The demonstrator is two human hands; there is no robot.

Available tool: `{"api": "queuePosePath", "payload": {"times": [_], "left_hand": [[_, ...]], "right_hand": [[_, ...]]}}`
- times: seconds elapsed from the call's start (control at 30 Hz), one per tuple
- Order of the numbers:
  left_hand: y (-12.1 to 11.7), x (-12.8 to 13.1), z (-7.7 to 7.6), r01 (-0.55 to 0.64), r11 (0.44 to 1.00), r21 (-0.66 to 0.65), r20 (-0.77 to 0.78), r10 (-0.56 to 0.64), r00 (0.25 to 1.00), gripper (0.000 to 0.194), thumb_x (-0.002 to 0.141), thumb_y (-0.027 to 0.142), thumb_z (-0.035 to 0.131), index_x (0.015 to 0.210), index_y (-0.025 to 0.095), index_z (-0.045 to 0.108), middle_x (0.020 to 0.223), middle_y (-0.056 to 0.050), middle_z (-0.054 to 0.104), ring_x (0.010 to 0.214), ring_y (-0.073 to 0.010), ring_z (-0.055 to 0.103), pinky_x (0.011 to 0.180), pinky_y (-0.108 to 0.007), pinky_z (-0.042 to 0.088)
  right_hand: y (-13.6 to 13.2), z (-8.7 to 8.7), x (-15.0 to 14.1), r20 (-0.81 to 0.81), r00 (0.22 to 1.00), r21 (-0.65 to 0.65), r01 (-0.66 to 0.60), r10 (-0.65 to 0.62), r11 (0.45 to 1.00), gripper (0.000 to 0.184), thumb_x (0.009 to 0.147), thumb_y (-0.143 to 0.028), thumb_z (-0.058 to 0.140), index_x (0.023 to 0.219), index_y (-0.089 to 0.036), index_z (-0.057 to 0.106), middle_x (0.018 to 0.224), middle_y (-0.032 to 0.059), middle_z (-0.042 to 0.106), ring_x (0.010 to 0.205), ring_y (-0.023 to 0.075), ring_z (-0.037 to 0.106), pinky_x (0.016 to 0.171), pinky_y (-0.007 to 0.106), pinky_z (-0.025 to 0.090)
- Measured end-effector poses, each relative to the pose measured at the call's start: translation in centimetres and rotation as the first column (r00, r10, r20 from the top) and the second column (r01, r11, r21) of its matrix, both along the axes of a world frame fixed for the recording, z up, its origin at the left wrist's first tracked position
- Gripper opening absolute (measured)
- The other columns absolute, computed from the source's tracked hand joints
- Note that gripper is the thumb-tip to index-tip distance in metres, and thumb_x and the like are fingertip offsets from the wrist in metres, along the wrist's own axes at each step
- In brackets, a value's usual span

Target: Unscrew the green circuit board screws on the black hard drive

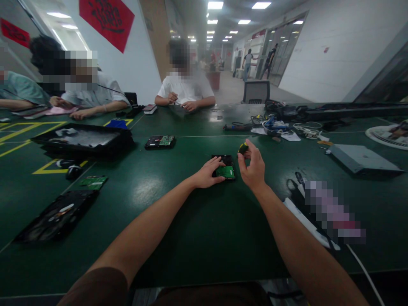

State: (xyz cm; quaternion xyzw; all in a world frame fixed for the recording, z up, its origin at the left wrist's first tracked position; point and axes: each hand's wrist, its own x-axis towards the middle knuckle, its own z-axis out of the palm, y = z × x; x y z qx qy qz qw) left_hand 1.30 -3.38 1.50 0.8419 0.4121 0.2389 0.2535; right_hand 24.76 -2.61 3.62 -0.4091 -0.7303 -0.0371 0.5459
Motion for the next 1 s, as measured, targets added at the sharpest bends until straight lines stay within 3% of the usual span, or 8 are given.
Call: {"api": "queuePosePath", "payload": {"times": [0.23,0.47,0.63,0.87,1.0], "left_hand": [[0.05,0.04,-0.27,-0.006,1.0,0.019,-0.008,0.006,1.0,0.064,0.089,0.044,0.074,0.145,0.021,0.054,0.173,-0.017,0.027,0.163,-0.0335,0.018,0.132,-0.056,0.017],[0.06,0.03,-0.27,-0.003,1.0,0.022,-0.008,0.003,1.0,0.065,0.089,0.045,0.073,0.146,0.02,0.054,0.173,-0.017,0.027,0.163,-0.0336,0.017,0.132,-0.056,0.017],[0.13,0.04,-0.32,-0.004,1.0,-0.002,0.012,0.004,1.0,0.064,0.088,0.045,0.074,0.145,0.022,0.054,0.173,-0.016,0.027,0.163,-0.0345,0.017,0.131,-0.058,0.017],[0.25,-0.07,-0.45,-0.001,1.0,0.01,-0.001,0.002,1.0,0.066,0.089,0.046,0.074,0.146,0.022,0.053,0.173,-0.016,0.027,0.163,-0.0336,0.017,0.132,-0.057,0.017],[0.37,-0.14,-0.64,0.005,1.0,0.013,-0.002,-0.005,1.0,0.066,0.089,0.047,0.073,0.147,0.022,0.053,0.173,-0.017,0.026,0.163,-0.0335,0.017,0.132,-0.058,0.017]], "right_hand": [[0.0,-0.07,-0.03,-0.018,1.0,-0.012,-0.008,0.008,1.0,0.059,0.103,-0.031,0.052,0.159,-0.026,0.038,0.138,0.0139,0.064,0.099,0.025,0.072,0.096,0.05,0.062],[-0.12,0.06,-0.03,-0.008,1.0,0.011,-0.009,0.009,1.0,0.058,0.102,-0.033,0.056,0.157,-0.028,0.041,0.134,0.0134,0.064,0.1,0.0262,0.069,0.088,0.049,0.065],[0.2,-0.24,0.08,-0.013,1.0,0.005,-0.02,0.02,1.0,0.057,0.103,-0.03,0.051,0.159,-0.026,0.038,0.144,0.0155,0.06,0.107,0.0265,0.07,0.094,0.049,0.064],[-0.09,0.02,0.08,0.006,1.0,0.012,-0.003,0.003,1.0,0.056,0.102,-0.033,0.055,0.157,-0.028,0.042,0.134,0.0129,0.065,0.098,0.0252,0.071,0.093,0.05,0.064],[-0.08,0.0,0.03,0.013,1.0,0.019,-0.008,0.007,1.0,0.055,0.104,-0.031,0.05,0.158,-0.027,0.04,0.14,0.0142,0.063,0.104,0.0261,0.071,0.097,0.051,0.062]]}}
